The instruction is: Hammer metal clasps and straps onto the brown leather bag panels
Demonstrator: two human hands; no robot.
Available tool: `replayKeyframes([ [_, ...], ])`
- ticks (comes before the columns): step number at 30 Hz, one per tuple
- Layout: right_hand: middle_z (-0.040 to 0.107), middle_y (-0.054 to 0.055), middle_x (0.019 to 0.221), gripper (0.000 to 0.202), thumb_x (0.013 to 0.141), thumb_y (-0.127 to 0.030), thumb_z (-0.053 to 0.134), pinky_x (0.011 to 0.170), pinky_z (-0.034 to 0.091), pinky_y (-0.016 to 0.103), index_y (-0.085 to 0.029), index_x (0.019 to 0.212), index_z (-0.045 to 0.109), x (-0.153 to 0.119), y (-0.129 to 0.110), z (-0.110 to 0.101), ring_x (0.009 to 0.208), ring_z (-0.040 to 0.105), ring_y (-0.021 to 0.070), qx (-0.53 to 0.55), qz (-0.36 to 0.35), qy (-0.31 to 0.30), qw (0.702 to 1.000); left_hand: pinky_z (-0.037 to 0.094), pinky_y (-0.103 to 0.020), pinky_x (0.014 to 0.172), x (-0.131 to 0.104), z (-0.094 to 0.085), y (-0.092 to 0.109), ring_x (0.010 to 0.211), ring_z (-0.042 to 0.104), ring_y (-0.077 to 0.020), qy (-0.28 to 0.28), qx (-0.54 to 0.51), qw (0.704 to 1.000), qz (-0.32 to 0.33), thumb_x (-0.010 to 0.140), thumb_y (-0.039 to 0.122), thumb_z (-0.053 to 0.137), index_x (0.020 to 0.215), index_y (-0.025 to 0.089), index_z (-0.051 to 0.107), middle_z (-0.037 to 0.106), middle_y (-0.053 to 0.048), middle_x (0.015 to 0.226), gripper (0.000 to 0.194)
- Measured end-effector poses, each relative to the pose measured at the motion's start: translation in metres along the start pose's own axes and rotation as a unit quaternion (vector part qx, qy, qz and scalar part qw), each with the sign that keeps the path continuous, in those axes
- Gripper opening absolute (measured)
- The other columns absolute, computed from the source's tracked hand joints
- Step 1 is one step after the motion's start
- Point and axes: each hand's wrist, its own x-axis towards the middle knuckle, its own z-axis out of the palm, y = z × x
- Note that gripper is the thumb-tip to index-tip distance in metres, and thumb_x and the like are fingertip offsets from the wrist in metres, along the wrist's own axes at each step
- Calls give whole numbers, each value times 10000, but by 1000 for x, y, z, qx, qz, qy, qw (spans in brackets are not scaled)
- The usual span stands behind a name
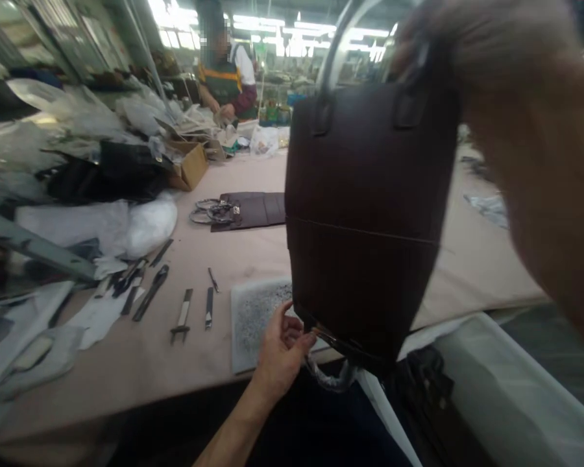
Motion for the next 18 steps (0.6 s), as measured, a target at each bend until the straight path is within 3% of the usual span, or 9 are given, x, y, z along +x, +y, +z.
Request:
replayKeyframes([
  [2, 685, 121, 1162, 832, 941, -503, -49, 717, 496, 393, 5, 915, 610, 0, -3, 30, 1167, 637, 327, 38, 118, -46, 991, 531, -265, 690, -6, 0, -9, 753, 651, -152, 87, 41, 995, -27, 776, 409, 771, 1433, 159, 429, 642, -39, 919, 782],
  [4, 594, 223, 1355, 583, 996, -503, 390, 933, 493, 507, 26, 1058, 625, -26, -13, 78, 1355, 500, 412, 11, 147, -64, 987, 538, -303, 692, -8, -4, -18, 724, 654, -170, 159, 132, 977, -48, 802, 391, 728, 1438, 138, 423, 656, -57, 935, 749],
  [5, 595, 243, 1356, 494, 965, -444, 576, 992, 474, 577, 17, 1135, 622, -50, -20, 104, 1348, 514, 424, 9, 154, -81, 985, 540, -327, 705, -9, -7, -22, 717, 656, -181, 170, 192, 965, -57, 824, 375, 702, 1433, 131, 436, 668, -71, 956, 708],
  [6, 636, 235, 1293, 429, 964, -376, 624, 1008, 480, 611, 4, 1163, 628, -79, -27, 128, 1277, 586, 407, 15, 168, -111, 979, 541, -352, 723, -8, -11, -24, 719, 659, -195, 165, 255, 950, -63, 846, 360, 678, 1419, 127, 464, 678, -81, 967, 654],
  [9, 594, 189, 1379, 410, 981, -307, 604, 1112, 458, 529, -93, 1330, 589, -182, -47, 173, 1286, 579, 340, 59, 148, -277, 947, 542, -406, 785, -9, -22, -27, 796, 677, -252, 120, 411, 902, -49, 910, 325, 614, 1305, 139, 591, 686, -83, 915, 437],
  [11, 584, 159, 1401, 412, 952, -318, 636, 1123, 460, 487, -136, 1321, 612, -246, -57, 178, 1269, 584, 323, 73, 146, -318, 934, 549, -424, 822, -11, -26, -26, 877, 679, -275, 91, 478, 873, 6, 949, 297, 563, 1212, 165, 654, 678, -96, 930, 308],
  [13, 549, 182, 1435, 440, 944, -344, 629, 1125, 453, 499, -129, 1328, 611, -299, -64, 172, 1287, 563, 345, 74, 169, -332, 925, 549, -462, 911, -14, -28, -24, 1017, 668, -297, 50, 521, 847, 93, 962, 275, 545, 1174, 189, 675, 670, -132, 1083, 263],
  [16, 437, 232, 1530, 626, 919, -468, 644, 1155, 389, 582, -120, 1427, 530, -350, -71, 159, 1384, 463, 407, 66, 214, -329, 917, 461, -575, 1109, -18, -31, -22, 1376, 486, -386, -57, 546, 807, 219, 906, 312, 658, 1271, 190, 630, 529, -186, 1445, 386],
  [18, 370, 251, 1574, 754, 898, -542, 655, 1183, 320, 633, -124, 1493, 455, -367, -74, 154, 1451, 377, 428, 69, 223, -327, 916, 428, -605, 1155, -19, -35, -23, 1484, 353, -412, -149, 549, 782, 256, 864, 332, 723, 1330, 171, 578, 447, -190, 1544, 515],
])
